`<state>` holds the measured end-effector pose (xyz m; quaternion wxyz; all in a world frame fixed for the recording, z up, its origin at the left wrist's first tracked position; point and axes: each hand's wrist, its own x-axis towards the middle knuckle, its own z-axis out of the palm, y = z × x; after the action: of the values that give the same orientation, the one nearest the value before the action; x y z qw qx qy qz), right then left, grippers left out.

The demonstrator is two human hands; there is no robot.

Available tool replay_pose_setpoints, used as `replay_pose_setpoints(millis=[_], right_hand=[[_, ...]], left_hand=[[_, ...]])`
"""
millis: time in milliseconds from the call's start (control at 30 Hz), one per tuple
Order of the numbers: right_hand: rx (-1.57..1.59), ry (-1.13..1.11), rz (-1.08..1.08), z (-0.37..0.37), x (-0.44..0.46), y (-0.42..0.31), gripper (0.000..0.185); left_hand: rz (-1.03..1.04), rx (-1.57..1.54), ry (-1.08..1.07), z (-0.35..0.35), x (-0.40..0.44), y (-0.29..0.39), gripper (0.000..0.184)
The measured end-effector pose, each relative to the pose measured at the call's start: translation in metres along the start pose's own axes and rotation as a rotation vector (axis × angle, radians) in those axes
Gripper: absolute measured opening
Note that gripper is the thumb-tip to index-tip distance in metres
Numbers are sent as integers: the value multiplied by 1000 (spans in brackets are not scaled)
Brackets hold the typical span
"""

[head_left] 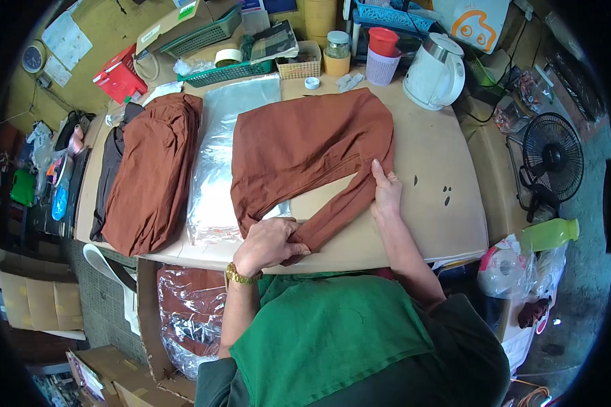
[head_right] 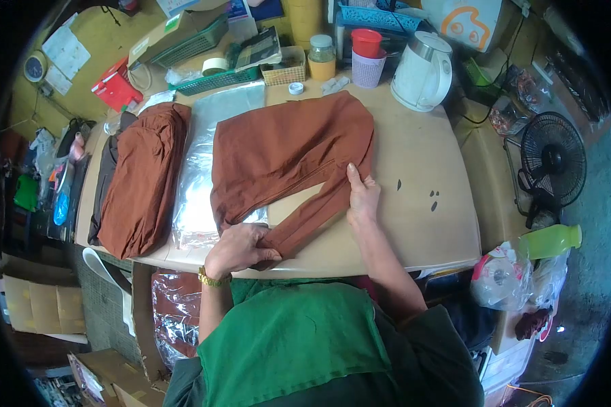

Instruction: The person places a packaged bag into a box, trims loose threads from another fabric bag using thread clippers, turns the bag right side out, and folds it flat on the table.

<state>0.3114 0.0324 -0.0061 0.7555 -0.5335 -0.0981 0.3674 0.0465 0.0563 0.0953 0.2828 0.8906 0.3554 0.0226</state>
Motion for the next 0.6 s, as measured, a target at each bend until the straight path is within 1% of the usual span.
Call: replay_pose_setpoints(millis=[33, 100, 167, 233, 267, 300, 333, 367, 433, 467, 500, 533, 600], right_hand=[[-78, 9, -26, 0, 1, 2, 56], [-84, -26, -63, 4, -1, -3, 56], [-91, -63, -100, 7, -2, -10, 57], [-60, -60, -1, 9, -2, -16, 59], [-61, -63, 1, 9, -2, -16, 59], [88, -99, 69, 7, -3, -17, 59], [237, -134, 138, 7, -4, -17, 59], [236, -136, 141, 7, -13, -17, 59], [294, -455, 283, 1, -44, -16, 54], [227, -617, 374, -10, -51, -7, 47], [158, -777, 466, -15, -59, -2, 40], [155, -779, 473, -19, -69, 3, 40], [-50, -821, 335, -6, -95, 1, 36]], left_hand=[[16, -3, -39, 3, 0, -4, 46], [31, -6, -80, 5, 0, -7, 48], [38, -115, -130, 3, 1, -7, 48], [30, -88, -97, 4, 3, -4, 48], [26, -58, -69, 4, 4, -1, 47], [23, -59, -68, 4, 5, 1, 47], [-9, -95, -14, 3, 4, 4, 46], [-41, -131, 39, 2, 5, 6, 45], [-67, -157, 80, 2, 8, 11, 43], [-89, -183, 120, 2, 10, 13, 42], [-55, -241, 167, 5, 13, 14, 42], [-62, -245, 169, 4, 15, 17, 42], [-81, -233, 82, -7, 17, 30, 42]])
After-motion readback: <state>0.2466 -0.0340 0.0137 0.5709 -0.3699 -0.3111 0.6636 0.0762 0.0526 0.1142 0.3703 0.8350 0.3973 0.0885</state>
